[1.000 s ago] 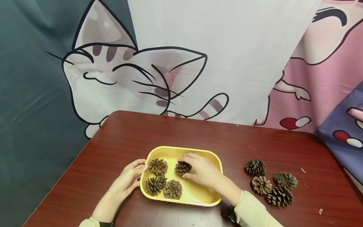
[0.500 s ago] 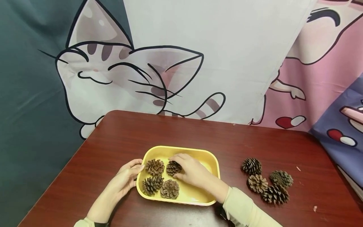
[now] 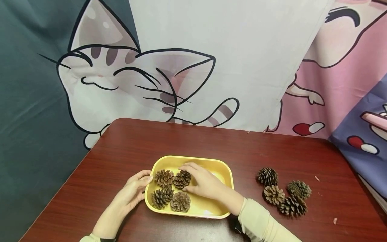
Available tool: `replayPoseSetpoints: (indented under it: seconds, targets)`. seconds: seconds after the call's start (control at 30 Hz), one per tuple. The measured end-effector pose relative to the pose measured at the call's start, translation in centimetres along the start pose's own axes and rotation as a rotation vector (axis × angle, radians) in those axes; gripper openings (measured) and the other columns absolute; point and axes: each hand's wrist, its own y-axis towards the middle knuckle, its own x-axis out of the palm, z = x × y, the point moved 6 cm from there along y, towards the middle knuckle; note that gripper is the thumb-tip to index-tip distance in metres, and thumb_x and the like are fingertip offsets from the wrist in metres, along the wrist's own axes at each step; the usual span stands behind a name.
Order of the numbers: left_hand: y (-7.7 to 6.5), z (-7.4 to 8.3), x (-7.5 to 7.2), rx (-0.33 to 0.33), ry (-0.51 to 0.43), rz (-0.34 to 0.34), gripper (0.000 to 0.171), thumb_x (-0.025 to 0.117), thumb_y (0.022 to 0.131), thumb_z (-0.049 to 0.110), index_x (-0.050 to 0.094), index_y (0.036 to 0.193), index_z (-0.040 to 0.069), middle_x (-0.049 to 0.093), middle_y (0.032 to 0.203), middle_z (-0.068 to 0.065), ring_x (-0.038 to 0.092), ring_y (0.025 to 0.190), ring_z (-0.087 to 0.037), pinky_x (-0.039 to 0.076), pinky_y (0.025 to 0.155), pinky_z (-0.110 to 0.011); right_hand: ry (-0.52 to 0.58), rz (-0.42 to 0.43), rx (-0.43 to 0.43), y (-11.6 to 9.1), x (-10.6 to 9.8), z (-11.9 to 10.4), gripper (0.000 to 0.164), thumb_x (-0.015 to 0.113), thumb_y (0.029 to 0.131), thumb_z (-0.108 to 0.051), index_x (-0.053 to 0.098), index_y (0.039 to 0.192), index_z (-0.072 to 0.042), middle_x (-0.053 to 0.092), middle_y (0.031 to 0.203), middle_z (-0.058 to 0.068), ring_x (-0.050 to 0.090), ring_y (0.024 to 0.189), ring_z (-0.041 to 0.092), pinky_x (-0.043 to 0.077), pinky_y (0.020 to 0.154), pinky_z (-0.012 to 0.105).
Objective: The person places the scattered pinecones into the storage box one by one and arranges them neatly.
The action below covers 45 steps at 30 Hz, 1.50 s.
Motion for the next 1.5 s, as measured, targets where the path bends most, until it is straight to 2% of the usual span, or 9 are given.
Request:
replayPoseSetpoints:
  seconds: [0.33,0.57,0.73,0.83,1.0,1.17,1.3,1.5]
  targets:
    - [0.3,0.0,0.0,0.002,-0.015,-0.001,0.012,0.051,0.094,0.008,0.046,0.104,0.011,0.059,0.091,0.004,0.061,0.086,-0.011,0.053,0.071,-0.031,0.046,-0.029,0.034,-0.2,-0.4,0.1,0.069,0.071,0.080,-0.030,0.039,0.140,-0.016,0.045,0.139,0.003,0.044,0.126,0.021,0.034,0.104,0.044]
    - [0.1,0.1,-0.2,-0.012,-0.010,-0.010,0.015,0.051,0.094,0.009,0.043,0.107,0.011,0.059,0.091,0.004,0.062,0.087,-0.012,0.053,0.071,-0.031,0.077,0.010,0.042,-0.3,-0.8,0.0,0.069,0.070,0.082,-0.029,0.037,0.142,-0.017,0.040,0.142,0.004,0.039,0.130,0.021,0.031,0.106,0.043]
    - [0.1,0.4,0.1,-0.007,0.038,0.018,0.017,0.053,0.093,0.009,0.043,0.106,0.010,0.060,0.086,0.005,0.062,0.083,-0.012,0.053,0.067,-0.030,0.091,0.034,0.052,-0.8,-1.2,0.0,0.064,0.068,0.084,-0.029,0.040,0.140,-0.017,0.038,0.144,0.006,0.038,0.131,0.023,0.031,0.106,0.044]
    - [0.1,0.4,0.2,-0.008,0.082,0.049,0.019,0.054,0.092,0.009,0.043,0.107,0.009,0.060,0.084,0.005,0.061,0.076,-0.011,0.052,0.063,-0.028,0.089,0.044,0.065,-1.4,-1.5,0.1,0.062,0.067,0.085,-0.032,0.041,0.139,-0.018,0.037,0.145,0.006,0.038,0.131,0.024,0.033,0.105,0.045]
    - [0.0,0.5,0.0,-0.015,0.103,0.080,0.020,0.054,0.092,0.010,0.042,0.108,0.008,0.060,0.082,0.004,0.055,0.066,-0.008,0.048,0.056,-0.024,0.085,0.087,0.061,-2.6,-2.5,0.3,0.058,0.067,0.085,-0.030,0.044,0.137,-0.017,0.039,0.144,0.005,0.038,0.131,0.023,0.035,0.103,0.045]
    - [-0.1,0.2,-0.1,-0.025,0.095,0.054,0.019,0.054,0.093,0.011,0.042,0.108,0.009,0.060,0.085,0.004,0.061,0.076,-0.011,0.051,0.061,-0.026,0.086,0.128,0.072,-4.5,-4.0,0.6,0.056,0.066,0.086,-0.032,0.045,0.136,-0.018,0.040,0.143,0.007,0.039,0.131,0.022,0.034,0.104,0.044]
    - [-0.1,0.1,-0.2,-0.029,0.086,0.044,0.019,0.054,0.093,0.011,0.043,0.107,0.010,0.060,0.085,0.005,0.061,0.077,-0.011,0.051,0.061,-0.026,0.067,0.162,0.083,-5.9,-5.3,1.3,0.055,0.066,0.086,-0.032,0.046,0.135,-0.019,0.041,0.142,0.005,0.039,0.130,0.023,0.034,0.105,0.044]
    - [0.1,0.1,-0.1,-0.010,0.093,0.006,0.017,0.052,0.094,0.010,0.042,0.108,0.011,0.061,0.086,0.005,0.061,0.079,-0.011,0.052,0.064,-0.027,0.039,0.242,0.075,-8.0,-7.3,3.2,0.053,0.071,0.083,-0.026,0.050,0.131,-0.014,0.046,0.136,0.003,0.044,0.126,0.019,0.037,0.102,0.042]
